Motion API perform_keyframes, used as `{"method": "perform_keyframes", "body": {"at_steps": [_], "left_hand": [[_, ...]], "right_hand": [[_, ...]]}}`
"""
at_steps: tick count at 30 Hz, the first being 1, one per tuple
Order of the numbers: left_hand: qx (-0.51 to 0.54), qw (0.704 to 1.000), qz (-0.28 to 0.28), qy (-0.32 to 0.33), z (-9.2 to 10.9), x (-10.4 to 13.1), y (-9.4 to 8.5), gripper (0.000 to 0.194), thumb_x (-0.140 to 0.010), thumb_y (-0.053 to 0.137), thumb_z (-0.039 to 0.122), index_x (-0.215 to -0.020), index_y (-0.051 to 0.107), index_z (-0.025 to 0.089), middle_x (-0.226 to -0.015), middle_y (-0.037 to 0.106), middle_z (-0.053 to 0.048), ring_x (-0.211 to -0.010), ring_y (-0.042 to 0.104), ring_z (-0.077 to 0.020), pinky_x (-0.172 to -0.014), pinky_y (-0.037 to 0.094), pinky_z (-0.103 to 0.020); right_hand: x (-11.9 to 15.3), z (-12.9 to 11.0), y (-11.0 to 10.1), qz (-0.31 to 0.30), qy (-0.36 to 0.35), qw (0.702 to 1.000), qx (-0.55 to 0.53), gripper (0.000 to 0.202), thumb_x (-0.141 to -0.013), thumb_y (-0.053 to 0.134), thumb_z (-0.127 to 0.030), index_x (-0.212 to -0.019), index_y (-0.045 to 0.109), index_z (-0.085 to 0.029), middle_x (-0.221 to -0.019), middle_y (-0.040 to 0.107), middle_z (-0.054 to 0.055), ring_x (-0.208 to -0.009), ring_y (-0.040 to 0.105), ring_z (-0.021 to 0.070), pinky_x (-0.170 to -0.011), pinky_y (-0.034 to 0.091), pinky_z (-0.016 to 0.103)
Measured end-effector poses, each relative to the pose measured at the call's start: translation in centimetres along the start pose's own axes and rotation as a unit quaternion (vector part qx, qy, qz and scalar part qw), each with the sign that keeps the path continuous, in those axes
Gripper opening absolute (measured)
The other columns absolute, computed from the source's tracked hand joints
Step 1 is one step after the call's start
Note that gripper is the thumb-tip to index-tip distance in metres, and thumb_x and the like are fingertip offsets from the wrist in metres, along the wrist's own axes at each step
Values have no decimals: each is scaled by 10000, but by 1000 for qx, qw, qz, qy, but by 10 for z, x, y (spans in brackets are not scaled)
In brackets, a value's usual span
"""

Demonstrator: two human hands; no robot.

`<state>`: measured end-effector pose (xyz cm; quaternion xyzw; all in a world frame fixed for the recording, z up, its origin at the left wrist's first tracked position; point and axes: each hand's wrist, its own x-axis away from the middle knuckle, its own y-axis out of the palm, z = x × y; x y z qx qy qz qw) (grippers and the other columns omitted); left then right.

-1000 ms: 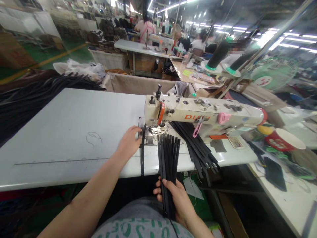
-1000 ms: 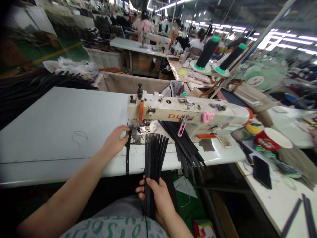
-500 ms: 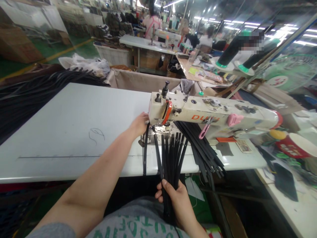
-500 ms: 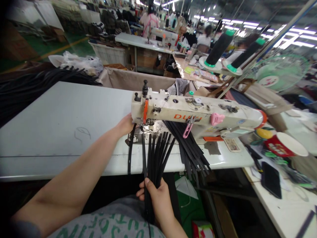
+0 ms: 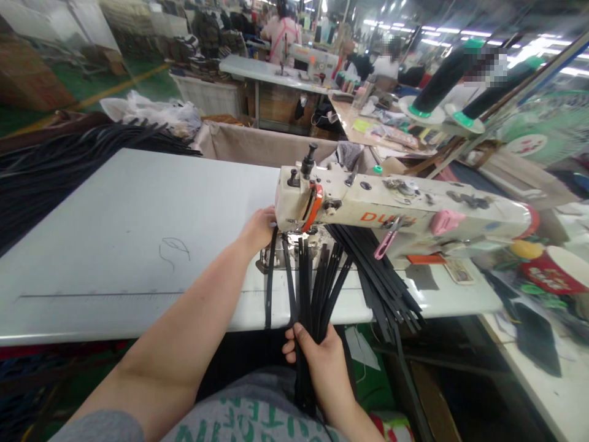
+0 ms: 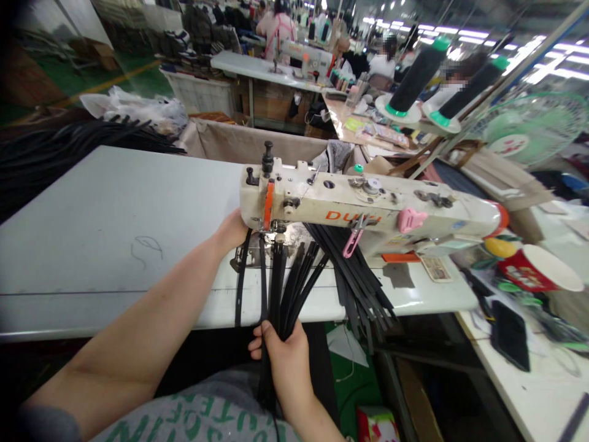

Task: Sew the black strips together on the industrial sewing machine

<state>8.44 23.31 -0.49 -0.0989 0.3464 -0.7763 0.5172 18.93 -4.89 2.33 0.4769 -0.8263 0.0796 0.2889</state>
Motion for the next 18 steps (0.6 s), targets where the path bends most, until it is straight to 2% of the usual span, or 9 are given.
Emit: {"method": "perform_keyframes", "body": {"at_steps": [6, 11, 18], "left_hand": [[-9, 999, 40, -10, 2, 3, 2, 260, -811, 620, 188, -999, 796, 154, -1089, 784, -104, -1053, 710, -304, -999, 520, -347], [21, 999, 37, -17, 2, 2, 2, 231, -824, 593, 184, -923, 800, 156, -1066, 791, -105, -1058, 708, -314, -957, 548, -344], [26, 999, 43, -21, 2, 1, 3, 227, -811, 592, 171, -903, 797, 149, -1056, 794, -97, -1055, 711, -311, -974, 554, -359]], "right_hand": [[1, -1, 3, 9, 4, 1000, 15, 510, -648, 901, -509, -863, 576, -181, -669, 743, 30, -491, 689, 163, -443, 561, 252], [0, -1, 5, 14, 5, 1000, 16, 495, -664, 891, -496, -876, 577, -177, -674, 746, 33, -499, 691, 163, -447, 565, 253], [-4, 0, 6, 15, 5, 1000, 10, 493, -665, 890, -485, -878, 572, -174, -676, 748, 38, -500, 693, 168, -445, 566, 255]]}}
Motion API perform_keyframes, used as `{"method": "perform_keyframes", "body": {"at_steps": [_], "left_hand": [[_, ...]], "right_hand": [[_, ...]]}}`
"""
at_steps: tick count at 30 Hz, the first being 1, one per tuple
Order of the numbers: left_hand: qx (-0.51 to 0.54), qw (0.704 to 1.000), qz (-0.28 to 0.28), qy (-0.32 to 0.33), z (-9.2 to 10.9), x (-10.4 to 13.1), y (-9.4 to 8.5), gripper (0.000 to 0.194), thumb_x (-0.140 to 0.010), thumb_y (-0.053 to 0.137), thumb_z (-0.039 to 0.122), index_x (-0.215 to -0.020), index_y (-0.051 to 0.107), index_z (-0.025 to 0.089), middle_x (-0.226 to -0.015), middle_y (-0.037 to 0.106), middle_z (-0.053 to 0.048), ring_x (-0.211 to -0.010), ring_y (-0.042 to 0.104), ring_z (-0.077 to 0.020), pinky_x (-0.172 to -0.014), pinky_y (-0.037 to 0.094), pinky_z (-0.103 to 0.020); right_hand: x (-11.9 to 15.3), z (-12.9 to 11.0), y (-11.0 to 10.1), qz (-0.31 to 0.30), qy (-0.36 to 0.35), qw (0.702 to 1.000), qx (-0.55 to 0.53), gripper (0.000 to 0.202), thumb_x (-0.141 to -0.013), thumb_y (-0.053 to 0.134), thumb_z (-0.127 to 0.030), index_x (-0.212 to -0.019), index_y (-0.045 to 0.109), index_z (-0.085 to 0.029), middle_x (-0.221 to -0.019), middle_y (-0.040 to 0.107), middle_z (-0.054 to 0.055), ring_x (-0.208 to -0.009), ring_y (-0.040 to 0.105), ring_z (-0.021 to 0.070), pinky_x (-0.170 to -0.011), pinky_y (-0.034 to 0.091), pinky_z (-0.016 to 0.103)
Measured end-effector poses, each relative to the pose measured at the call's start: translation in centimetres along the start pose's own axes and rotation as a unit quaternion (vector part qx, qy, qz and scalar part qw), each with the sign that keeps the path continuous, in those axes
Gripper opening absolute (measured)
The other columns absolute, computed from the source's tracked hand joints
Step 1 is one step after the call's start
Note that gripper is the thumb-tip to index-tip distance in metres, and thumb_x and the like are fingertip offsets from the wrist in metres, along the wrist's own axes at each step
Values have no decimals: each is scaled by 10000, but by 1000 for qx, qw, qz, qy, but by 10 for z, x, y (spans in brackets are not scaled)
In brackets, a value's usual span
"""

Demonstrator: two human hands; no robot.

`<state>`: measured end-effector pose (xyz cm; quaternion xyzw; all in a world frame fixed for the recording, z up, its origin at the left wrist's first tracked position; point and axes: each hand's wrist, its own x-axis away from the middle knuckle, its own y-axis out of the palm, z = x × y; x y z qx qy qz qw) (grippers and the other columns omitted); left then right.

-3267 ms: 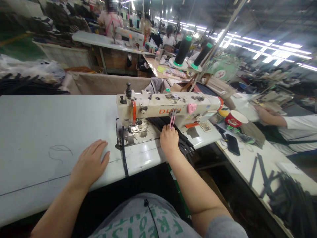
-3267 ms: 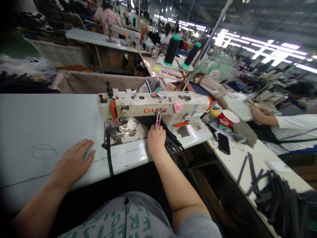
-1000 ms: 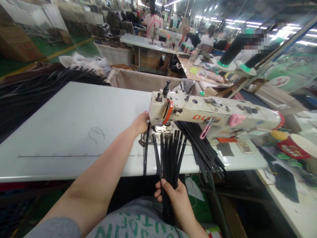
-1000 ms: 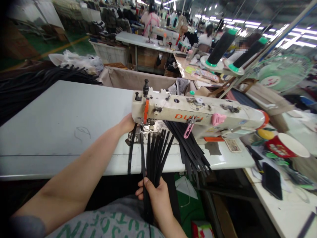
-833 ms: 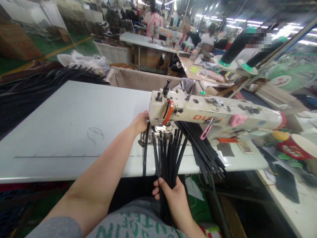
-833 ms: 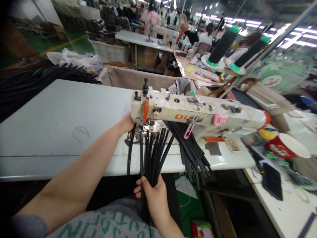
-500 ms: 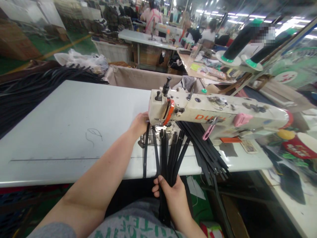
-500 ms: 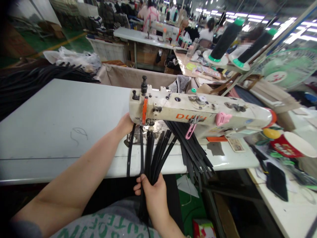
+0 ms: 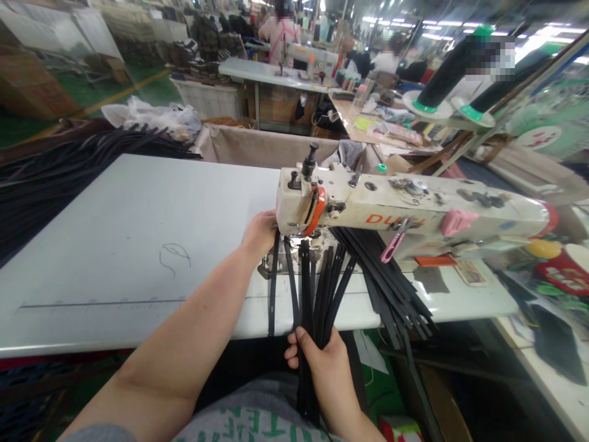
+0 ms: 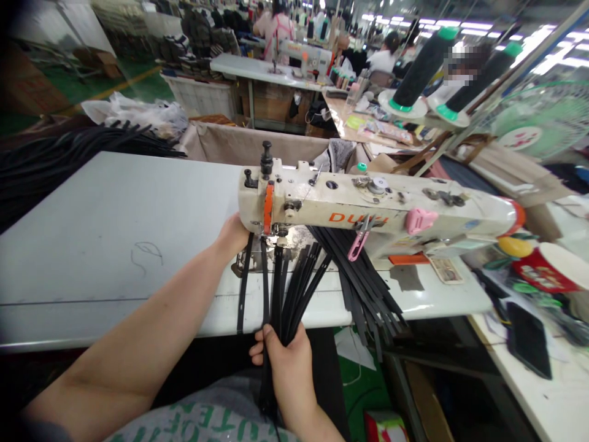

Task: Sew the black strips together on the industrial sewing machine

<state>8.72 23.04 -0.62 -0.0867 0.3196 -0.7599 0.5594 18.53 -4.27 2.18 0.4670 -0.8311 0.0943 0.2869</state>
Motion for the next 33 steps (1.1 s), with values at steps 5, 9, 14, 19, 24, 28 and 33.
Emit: {"method": "perform_keyframes", "body": {"at_steps": [5, 9, 14, 19, 24, 28, 33], "left_hand": [[-11, 1000, 12, -5, -5, -1, 3, 235, -786, 608, 169, -929, 794, 142, -1057, 795, -106, -1045, 718, -306, -982, 551, -359], [3, 1000, 12, -25, -7, -1, 4, 256, -776, 624, 183, -967, 791, 152, -1042, 798, -96, -1043, 717, -304, -971, 561, -367], [-4, 1000, 12, -6, 0, 0, 2, 227, -803, 582, 173, -896, 789, 161, -1049, 797, -91, -1024, 722, -291, -959, 559, -346], [-42, 998, 10, -44, 13, 5, -5, 253, -829, 552, 174, -925, 787, 169, -1087, 788, -86, -1047, 713, -281, -936, 551, -316], [-35, 996, 42, -66, 18, 10, -11, 294, -829, 530, 172, -1002, 767, 182, -1116, 772, -60, -1042, 705, -259, -918, 549, -320], [-58, 988, 71, -121, 17, 13, -14, 253, -843, 541, 186, -982, 752, 168, -1095, 764, -89, -1059, 692, -274, -946, 536, -358], [-80, 991, 34, -98, 14, 36, -15, 314, -926, 484, 281, -1022, 743, 131, -1168, 724, -158, -1191, 639, -292, -1082, 473, -432]], "right_hand": [[0, -4, 1, 4, -6, 1000, 1, 497, -663, 888, -483, -876, 573, -164, -665, 742, 35, -493, 686, 166, -433, 560, 250], [1, -7, 1, -1, -10, 1000, 3, 479, -672, 881, -480, -856, 575, -160, -658, 742, 39, -475, 672, 156, -423, 544, 239], [-1, -5, 1, -12, -18, 1000, 1, 454, -695, 866, -469, -853, 572, -162, -665, 740, 37, -464, 660, 144, -423, 531, 230], [-3, -1, 0, -15, -31, 999, 2, 448, -704, 856, -481, -840, 561, -172, -672, 736, 36, -450, 646, 139, -407, 511, 227], [-1, -2, 0, -9, -37, 999, 11, 440, -706, 856, -469, -848, 566, -171, -668, 735, 33, -425, 624, 120, -395, 486, 211], [0, -3, 0, -10, -41, 999, 12, 442, -703, 858, -474, -841, 570, -168, -674, 739, 34, -427, 630, 117, -398, 489, 206], [-2, -6, 1, -14, -34, 999, -8, 484, -665, 887, -496, -838, 578, -167, -681, 739, 32, -439, 643, 124, -397, 501, 208]]}}
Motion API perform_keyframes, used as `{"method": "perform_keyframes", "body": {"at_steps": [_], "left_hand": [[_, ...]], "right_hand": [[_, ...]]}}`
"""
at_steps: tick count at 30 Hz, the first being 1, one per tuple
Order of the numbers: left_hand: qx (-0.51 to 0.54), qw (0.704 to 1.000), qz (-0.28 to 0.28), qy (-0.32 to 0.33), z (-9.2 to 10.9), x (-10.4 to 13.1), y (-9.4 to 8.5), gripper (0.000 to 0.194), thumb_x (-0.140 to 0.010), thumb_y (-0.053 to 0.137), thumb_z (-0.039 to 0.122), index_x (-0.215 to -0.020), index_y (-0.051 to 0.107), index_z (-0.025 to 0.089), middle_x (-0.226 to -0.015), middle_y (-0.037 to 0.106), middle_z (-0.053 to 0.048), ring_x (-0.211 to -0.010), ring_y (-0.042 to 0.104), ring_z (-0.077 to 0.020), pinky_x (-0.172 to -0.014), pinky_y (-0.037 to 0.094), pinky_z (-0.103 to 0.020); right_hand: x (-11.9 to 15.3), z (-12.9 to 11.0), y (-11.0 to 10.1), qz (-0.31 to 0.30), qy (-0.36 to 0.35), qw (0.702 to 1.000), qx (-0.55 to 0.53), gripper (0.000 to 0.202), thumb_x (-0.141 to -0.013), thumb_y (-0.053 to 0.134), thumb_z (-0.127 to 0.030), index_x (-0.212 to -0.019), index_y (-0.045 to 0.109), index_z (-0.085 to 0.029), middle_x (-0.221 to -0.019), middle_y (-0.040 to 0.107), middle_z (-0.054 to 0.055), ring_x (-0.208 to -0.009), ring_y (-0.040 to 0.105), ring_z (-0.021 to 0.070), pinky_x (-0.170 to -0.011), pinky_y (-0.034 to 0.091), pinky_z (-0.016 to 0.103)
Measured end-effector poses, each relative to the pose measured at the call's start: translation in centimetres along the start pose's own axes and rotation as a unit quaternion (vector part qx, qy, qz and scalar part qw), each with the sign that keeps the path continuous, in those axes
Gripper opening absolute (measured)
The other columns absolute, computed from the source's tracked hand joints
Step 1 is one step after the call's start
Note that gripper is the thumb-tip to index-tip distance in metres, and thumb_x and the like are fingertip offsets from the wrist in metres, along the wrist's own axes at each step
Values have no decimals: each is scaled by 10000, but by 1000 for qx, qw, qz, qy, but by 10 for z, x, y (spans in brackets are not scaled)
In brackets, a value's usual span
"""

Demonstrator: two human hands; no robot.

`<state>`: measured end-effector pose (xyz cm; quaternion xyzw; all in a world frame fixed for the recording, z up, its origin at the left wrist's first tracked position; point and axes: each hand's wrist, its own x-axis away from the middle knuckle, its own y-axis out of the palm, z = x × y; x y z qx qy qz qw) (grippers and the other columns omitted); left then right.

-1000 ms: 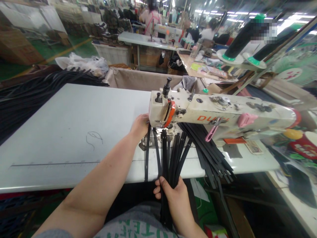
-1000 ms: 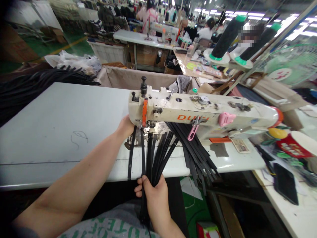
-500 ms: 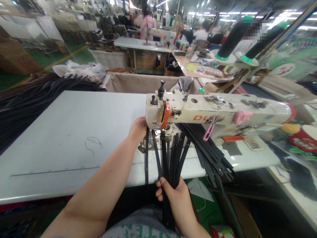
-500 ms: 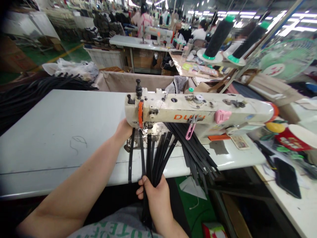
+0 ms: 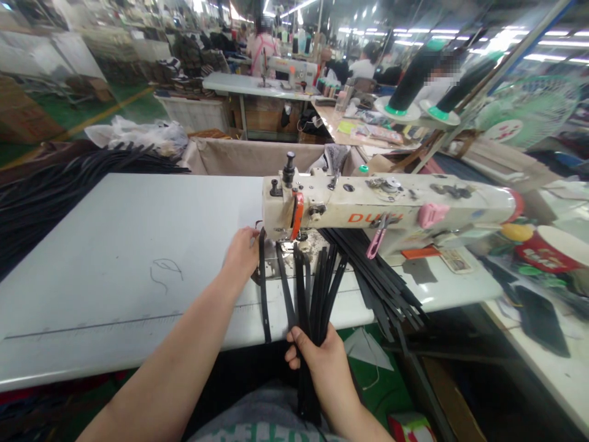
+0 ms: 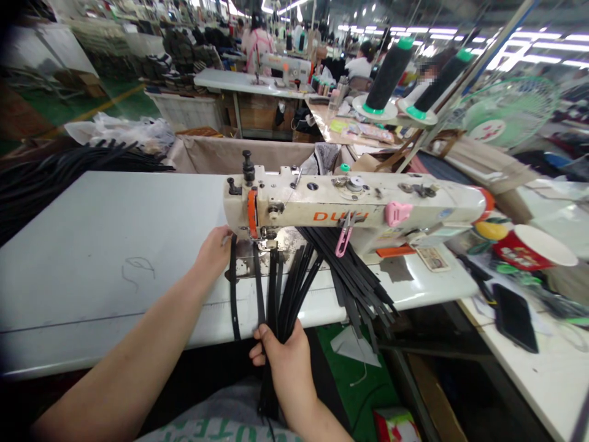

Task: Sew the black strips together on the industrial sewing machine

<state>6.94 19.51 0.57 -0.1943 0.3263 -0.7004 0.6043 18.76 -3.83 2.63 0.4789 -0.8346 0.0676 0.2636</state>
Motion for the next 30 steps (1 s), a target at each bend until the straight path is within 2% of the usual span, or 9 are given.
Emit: {"method": "perform_keyframes", "body": {"at_steps": [2, 4, 6, 9, 14, 18, 23, 30], "left_hand": [[14, 997, -31, 66, -2, 17, -2, 362, -973, 435, 330, -1026, 755, 168, -1166, 736, -121, -1258, 609, -262, -1174, 395, -424], [11, 990, -69, 124, -2, 36, -5, 406, -1009, 390, 375, -1098, 750, 210, -1236, 729, -78, -1357, 541, -254, -1233, 310, -466], [-12, 984, -96, 147, 0, 53, -9, 428, -1033, 350, 382, -1198, 718, 238, -1346, 687, -52, -1432, 469, -252, -1248, 259, -515], [-49, 978, -112, 170, 6, 68, -13, 429, -1050, 340, 373, -1286, 674, 244, -1400, 656, -53, -1457, 443, -237, -1257, 226, -518], [-82, 973, -107, 188, 9, 72, -14, 421, -1058, 347, 338, -1338, 640, 220, -1434, 632, -68, -1480, 416, -233, -1259, 219, -506], [-86, 971, -105, 195, 7, 70, -12, 392, -1051, 396, 334, -1328, 650, 225, -1435, 631, -68, -1484, 413, -242, -1257, 221, -507], [-74, 971, -103, 204, 4, 69, -10, 368, -1030, 467, 349, -1317, 666, 232, -1431, 635, -67, -1482, 418, -257, -1248, 248, -502], [-54, 974, -88, 202, 4, 70, -9, 366, -1031, 465, 349, -1297, 685, 228, -1385, 667, -77, -1456, 452, -278, -1228, 293, -517]], "right_hand": [[-1, -2, 1, 4, -3, 1000, -4, 490, -659, 892, -495, -845, 583, -164, -692, 741, 32, -446, 649, 125, -399, 508, 208], [-2, -2, 1, 7, -4, 1000, -5, 490, -655, 896, -491, -845, 584, -164, -692, 740, 29, -441, 647, 123, -396, 509, 207], [-2, -3, 1, 9, -6, 1000, -8, 487, -654, 900, -488, -840, 585, -167, -687, 739, 26, -438, 644, 121, -397, 507, 206], [1, -2, 0, 5, -2, 1000, -20, 495, -650, 903, -509, -828, 587, -172, -679, 734, 23, -447, 647, 124, -407, 509, 209], [8, -6, -8, -22, 36, 997, -58, 494, -667, 884, -545, -817, 613, -161, -655, 723, 30, -475, 653, 136, -443, 519, 223], [14, -9, -18, -42, 88, 991, -91, 412, -678, 888, -443, -818, 652, -137, -677, 732, 43, -518, 659, 126, -483, 517, 203], [22, -6, -27, -45, 138, 981, -128, 391, -631, 914, -328, -878, 673, -144, -704, 727, 21, -591, 695, 139, -520, 525, 193], [27, 2, -34, -56, 135, 986, -85, 431, -695, 912, -411, -885, 613, -165, -725, 740, 33, -561, 706, 143, -495, 507, 196]]}}
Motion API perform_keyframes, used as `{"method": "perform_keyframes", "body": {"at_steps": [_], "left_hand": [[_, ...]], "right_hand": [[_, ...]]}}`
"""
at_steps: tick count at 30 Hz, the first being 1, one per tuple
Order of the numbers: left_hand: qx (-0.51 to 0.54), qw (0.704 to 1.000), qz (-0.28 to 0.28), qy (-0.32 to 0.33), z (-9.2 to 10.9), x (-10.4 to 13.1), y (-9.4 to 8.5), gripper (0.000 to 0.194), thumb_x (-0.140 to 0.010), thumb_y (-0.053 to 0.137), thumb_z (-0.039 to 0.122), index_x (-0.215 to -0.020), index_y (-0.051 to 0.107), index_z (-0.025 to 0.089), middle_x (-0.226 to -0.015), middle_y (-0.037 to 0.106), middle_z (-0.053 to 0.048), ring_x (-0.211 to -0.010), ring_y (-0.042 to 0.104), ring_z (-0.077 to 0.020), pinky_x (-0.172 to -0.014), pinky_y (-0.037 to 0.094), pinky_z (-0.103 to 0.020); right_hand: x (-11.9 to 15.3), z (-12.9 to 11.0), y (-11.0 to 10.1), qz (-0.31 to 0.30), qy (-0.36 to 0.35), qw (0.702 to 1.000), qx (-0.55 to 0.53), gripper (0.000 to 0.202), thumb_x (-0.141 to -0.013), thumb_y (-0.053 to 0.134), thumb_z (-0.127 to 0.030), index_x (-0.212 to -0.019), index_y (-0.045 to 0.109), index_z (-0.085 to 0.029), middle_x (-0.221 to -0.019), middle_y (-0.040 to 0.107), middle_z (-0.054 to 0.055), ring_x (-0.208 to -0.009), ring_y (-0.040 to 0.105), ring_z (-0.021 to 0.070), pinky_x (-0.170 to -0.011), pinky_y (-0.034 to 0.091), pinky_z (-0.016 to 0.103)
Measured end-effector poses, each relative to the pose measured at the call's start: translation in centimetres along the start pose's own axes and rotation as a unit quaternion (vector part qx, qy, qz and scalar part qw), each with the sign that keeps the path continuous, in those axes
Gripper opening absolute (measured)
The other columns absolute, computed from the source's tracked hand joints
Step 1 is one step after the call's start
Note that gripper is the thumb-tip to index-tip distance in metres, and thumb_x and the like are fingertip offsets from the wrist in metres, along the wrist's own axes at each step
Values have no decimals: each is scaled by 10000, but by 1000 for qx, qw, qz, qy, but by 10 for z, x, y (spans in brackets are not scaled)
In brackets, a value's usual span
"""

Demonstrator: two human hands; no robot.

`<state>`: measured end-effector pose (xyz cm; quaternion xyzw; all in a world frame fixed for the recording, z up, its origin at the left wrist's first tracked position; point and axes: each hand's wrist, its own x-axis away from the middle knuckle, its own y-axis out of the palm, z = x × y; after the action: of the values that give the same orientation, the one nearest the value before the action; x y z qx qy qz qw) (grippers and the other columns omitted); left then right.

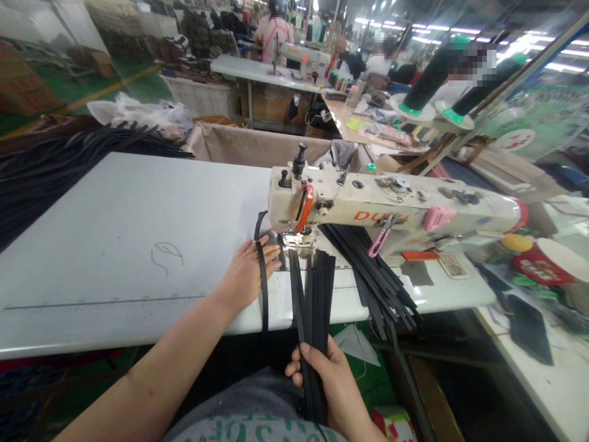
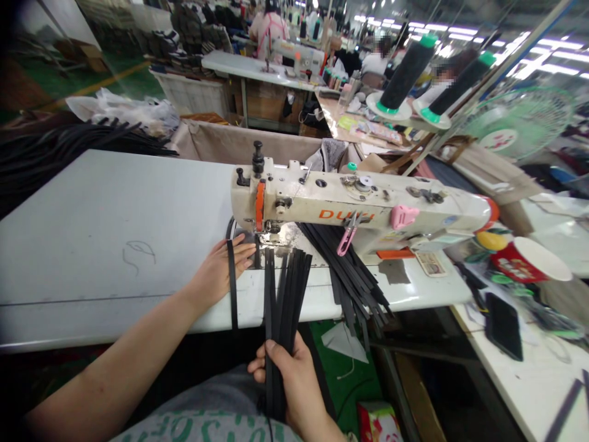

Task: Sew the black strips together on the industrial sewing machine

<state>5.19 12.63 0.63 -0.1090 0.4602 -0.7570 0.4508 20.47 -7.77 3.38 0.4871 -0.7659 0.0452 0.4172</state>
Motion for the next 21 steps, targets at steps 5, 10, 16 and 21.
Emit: {"method": "perform_keyframes", "body": {"at_steps": [5, 10, 16, 21], "left_hand": [[-7, 1000, 2, 9, 2, 0, -1, 361, -1034, 449, 343, -1272, 689, 218, -1377, 673, -73, -1454, 456, -273, -1224, 303, -513], [-14, 1000, 7, 18, 1, 0, 0, 366, -1022, 460, 347, -1288, 675, 214, -1400, 656, -80, -1458, 450, -270, -1223, 317, -502], [-27, 1000, 2, 10, -2, 0, 3, 404, -1021, 470, 383, -1353, 635, 222, -1461, 606, -86, -1484, 411, -283, -1235, 296, -518], [-26, 1000, 3, 10, -3, 0, 6, 425, -1021, 474, 389, -1393, 602, 227, -1485, 584, -87, -1499, 384, -287, -1250, 272, -528]], "right_hand": [[-1, 2, 1, -1, -40, 999, 24, 486, -702, 903, -484, -908, 594, -171, -718, 742, 29, -540, 701, 154, -463, 498, 207], [-3, 2, 2, -2, -44, 998, 47, 502, -690, 905, -513, -886, 603, -164, -708, 742, 37, -510, 677, 141, -462, 500, 214], [-4, 2, 0, -5, -40, 997, 62, 496, -698, 897, -529, -869, 612, -161, -752, 762, 60, -491, 663, 123, -485, 509, 218], [-5, 3, 0, 0, -38, 997, 64, 504, -691, 898, -541, -883, 624, -165, -731, 755, 49, -480, 657, 132, -482, 505, 230]]}}
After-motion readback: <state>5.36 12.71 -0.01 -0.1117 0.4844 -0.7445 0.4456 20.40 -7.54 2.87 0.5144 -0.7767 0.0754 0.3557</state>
